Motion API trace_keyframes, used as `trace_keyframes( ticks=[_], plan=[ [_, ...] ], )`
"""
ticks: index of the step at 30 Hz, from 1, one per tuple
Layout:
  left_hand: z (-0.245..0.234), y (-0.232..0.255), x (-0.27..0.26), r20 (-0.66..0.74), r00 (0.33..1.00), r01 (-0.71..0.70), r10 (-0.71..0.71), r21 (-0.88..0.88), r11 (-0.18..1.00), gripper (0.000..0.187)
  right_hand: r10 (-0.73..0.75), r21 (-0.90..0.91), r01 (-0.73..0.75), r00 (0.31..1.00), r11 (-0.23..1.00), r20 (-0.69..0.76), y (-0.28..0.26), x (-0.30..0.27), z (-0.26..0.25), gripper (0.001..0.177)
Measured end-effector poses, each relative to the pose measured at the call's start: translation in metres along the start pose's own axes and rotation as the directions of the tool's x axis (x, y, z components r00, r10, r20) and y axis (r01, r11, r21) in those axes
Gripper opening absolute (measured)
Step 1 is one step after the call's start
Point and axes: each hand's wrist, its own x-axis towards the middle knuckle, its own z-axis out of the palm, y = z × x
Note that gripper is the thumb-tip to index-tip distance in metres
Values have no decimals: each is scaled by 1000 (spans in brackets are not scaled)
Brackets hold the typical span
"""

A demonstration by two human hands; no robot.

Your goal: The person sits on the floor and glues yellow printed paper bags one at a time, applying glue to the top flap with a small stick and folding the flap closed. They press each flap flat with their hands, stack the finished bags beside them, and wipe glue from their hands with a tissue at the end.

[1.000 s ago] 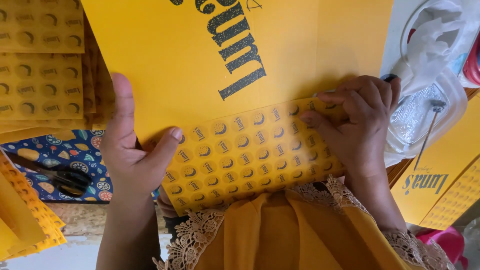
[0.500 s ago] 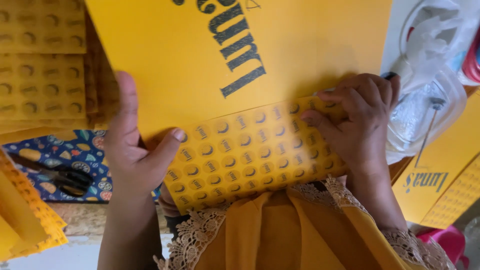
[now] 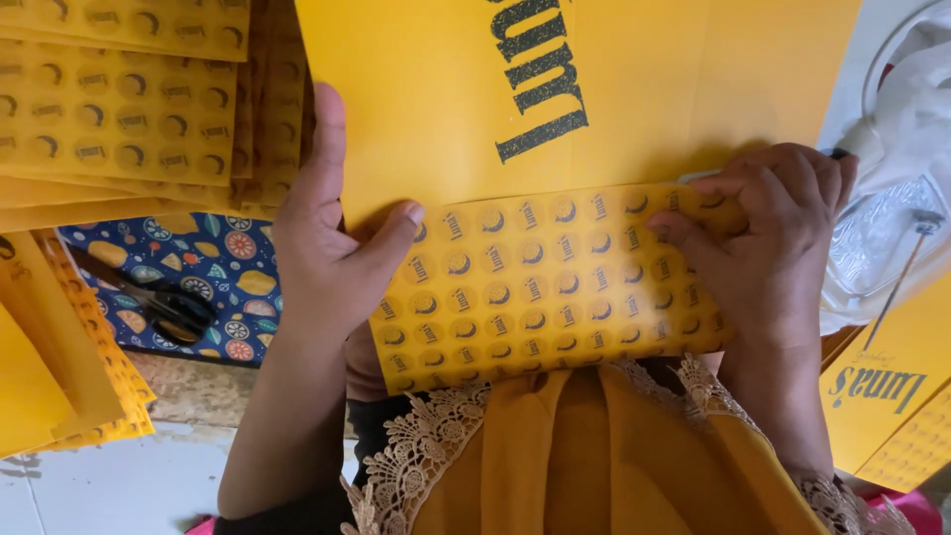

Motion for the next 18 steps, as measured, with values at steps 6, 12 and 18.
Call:
trace_keyframes(
  ticks=[6, 12, 18],
  plan=[
    [-1, -4, -3, 31, 999, -6, 7, -46, 999, 81, -16, 32, 16, 1000, 999, -3, -3, 1, -3, 41],
    [-2, -4, -4, 34, 999, -9, 9, -25, 1000, 85, -31, 42, 32, 999, 999, -23, -1, 0, 0, 40],
    [-5, -20, -4, 62, 991, -120, 121, -33, 992, 89, 5, 56, -2, 999, 998, -40, -2, 2, 2, 39]
  ],
)
